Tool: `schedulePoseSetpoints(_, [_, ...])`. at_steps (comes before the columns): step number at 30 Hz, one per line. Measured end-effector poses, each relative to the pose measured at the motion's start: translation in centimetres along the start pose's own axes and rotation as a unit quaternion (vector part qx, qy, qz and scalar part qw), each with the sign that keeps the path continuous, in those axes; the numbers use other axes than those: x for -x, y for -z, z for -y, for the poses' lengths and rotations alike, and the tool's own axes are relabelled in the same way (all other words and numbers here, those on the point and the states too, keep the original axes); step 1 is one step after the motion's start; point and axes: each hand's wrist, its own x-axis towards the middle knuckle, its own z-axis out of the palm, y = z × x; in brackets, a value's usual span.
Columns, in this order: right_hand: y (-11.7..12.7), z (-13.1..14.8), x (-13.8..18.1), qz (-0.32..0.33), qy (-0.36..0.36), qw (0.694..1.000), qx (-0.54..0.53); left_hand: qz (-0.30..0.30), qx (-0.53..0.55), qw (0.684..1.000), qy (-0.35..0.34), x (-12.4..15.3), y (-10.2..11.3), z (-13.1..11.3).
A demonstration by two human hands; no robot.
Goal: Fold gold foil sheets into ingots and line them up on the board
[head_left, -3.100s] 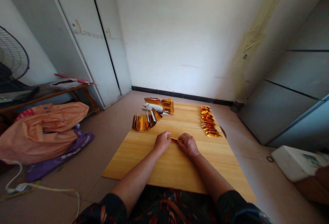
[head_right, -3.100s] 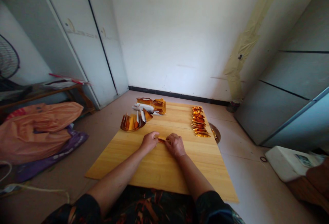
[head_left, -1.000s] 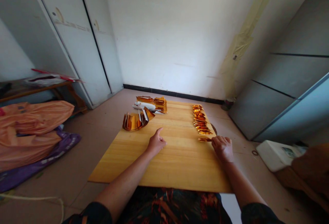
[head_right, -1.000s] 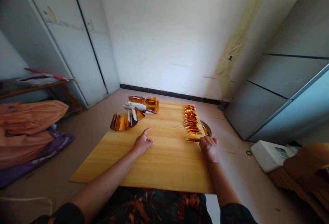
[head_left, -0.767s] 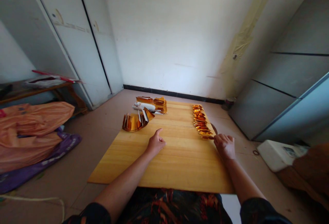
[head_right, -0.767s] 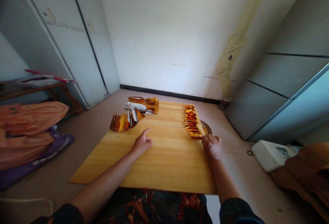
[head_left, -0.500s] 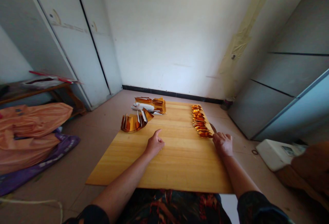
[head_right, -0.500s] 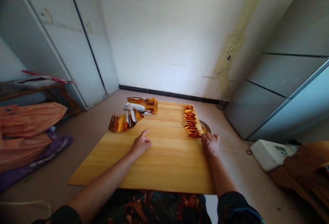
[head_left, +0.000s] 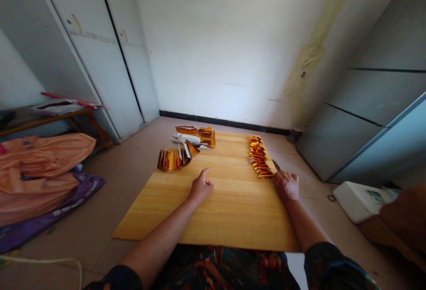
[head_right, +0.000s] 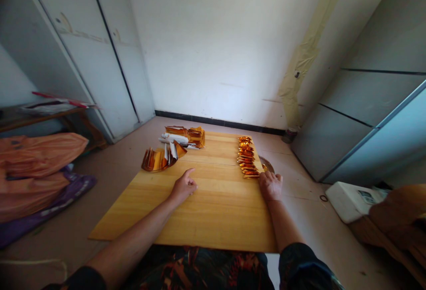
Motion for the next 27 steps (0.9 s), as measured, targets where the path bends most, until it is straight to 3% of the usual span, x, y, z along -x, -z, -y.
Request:
schedulePoseSetpoints(10, [1.5, 0.6, 0.8, -0.005, 0.027, 0.999, -0.023, -0.003, -0.004, 1.0, -0.013, -0.1, -0.2, 0.2])
schedulePoseSetpoints(13, [2.0, 3.0, 0.4, 0.01, 0.095, 0.993, -0.076, -0.013, -0.017, 1.0, -0.018, -0.1, -0.5, 0.4])
schedulePoseSetpoints(17, [2.3, 8.9, -0.8, 0.039, 0.174, 0.968, -0.176, -0.029, -0.03, 0.998, -0.043, -0.1, -0.2, 0.3])
schedulePoseSetpoints(22, [2.2, 16.0, -2.7, 0.063, 0.212, 0.94, -0.26, -0.153, -0.13, 0.973, -0.113, -1.2, 3.4, 0.4])
schedulePoseSetpoints(25, [2.1, 18.4, -3.2, 0.082, 0.216, 0.933, -0.274, -0.251, -0.146, 0.953, -0.082, -3.0, 6.7, 0.9])
schedulePoseSetpoints(27, [2.0, 19.2, -3.2, 0.093, 0.215, 0.933, -0.272, -0.31, -0.145, 0.939, -0.026, -4.5, 8.6, 1.3])
